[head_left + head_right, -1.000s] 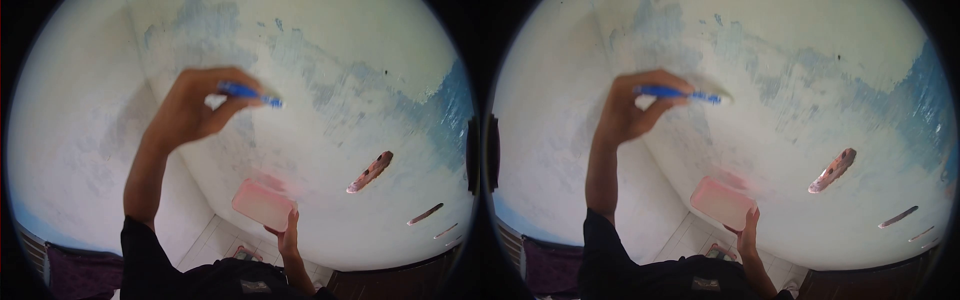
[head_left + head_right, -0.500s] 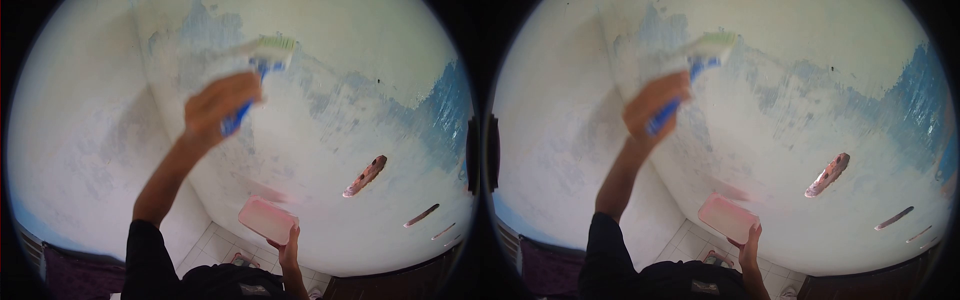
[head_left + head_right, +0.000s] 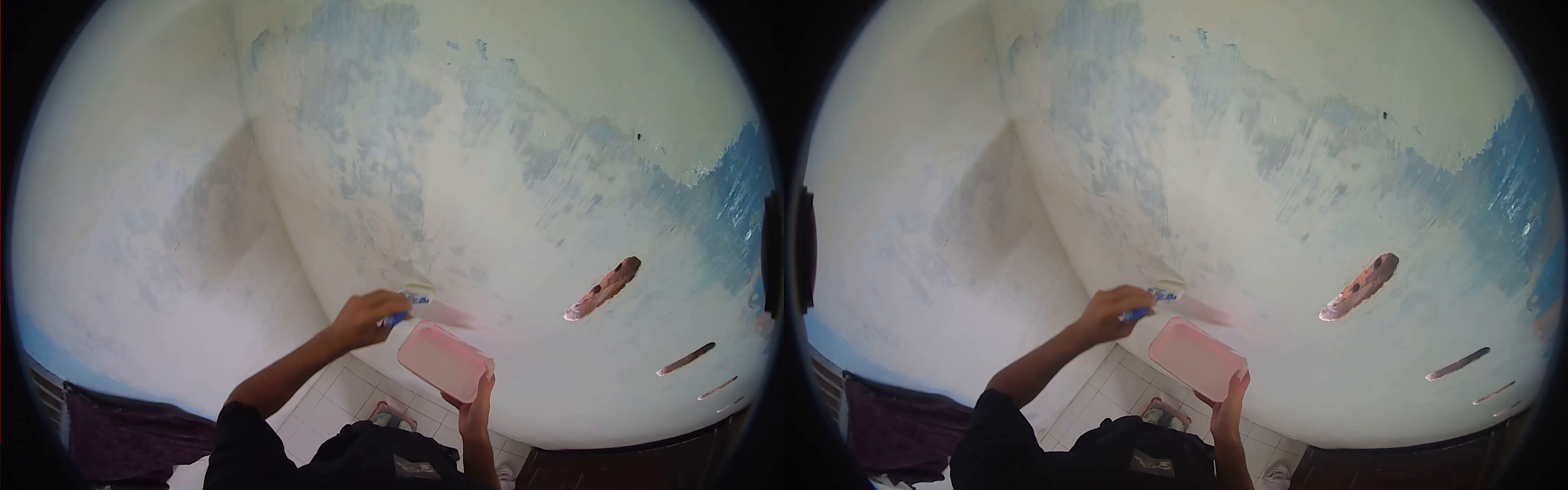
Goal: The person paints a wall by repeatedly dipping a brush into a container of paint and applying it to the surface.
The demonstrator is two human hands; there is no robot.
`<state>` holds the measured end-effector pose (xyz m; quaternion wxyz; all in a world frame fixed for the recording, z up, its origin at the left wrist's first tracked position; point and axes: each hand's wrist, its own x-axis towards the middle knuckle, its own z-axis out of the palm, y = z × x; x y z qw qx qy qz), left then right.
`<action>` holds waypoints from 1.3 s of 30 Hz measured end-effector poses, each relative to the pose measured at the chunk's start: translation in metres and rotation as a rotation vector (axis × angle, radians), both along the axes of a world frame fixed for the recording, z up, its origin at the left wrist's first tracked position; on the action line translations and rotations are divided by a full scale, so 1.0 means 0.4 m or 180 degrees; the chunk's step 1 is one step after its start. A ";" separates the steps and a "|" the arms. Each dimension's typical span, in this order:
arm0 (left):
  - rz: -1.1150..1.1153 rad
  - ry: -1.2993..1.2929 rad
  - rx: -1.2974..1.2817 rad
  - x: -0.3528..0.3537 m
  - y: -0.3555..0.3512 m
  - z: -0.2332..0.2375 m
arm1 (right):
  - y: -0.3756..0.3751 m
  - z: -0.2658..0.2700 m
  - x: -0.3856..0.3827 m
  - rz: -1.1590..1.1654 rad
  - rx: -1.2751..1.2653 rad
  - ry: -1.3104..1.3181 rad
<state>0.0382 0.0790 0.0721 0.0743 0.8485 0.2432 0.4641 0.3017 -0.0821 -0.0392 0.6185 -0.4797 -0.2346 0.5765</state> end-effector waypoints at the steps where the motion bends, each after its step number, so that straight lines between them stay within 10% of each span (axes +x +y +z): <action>1: -0.0157 -0.0129 -0.0300 -0.004 0.017 0.054 | 0.000 0.001 -0.002 0.0016 -0.0001 0.0000; 5: -0.0243 -0.0212 -0.0265 -0.030 0.086 0.363 | -0.001 0.011 -0.015 0.0063 -0.0015 -0.0011; 12: 0.0404 -0.0613 0.2201 -0.028 0.101 0.756 | -0.010 0.011 -0.028 -0.0058 0.0010 -0.0109; 17: 0.0233 -0.1054 0.2899 0.001 0.157 0.660 | -0.026 0.004 -0.022 -0.0120 0.0020 -0.0083; 21: 0.0400 -0.0494 0.2518 0.012 0.137 0.326 | -0.039 0.002 -0.013 -0.0229 0.0074 -0.0073; 29: 0.0174 -0.0045 0.0103 0.015 -0.022 -0.087 | -0.039 0.004 0.021 -0.0156 0.0041 -0.0027; 39: -0.0073 -0.0458 0.1298 0.001 0.079 0.566 | -0.044 0.018 -0.023 -0.0174 0.0048 -0.0019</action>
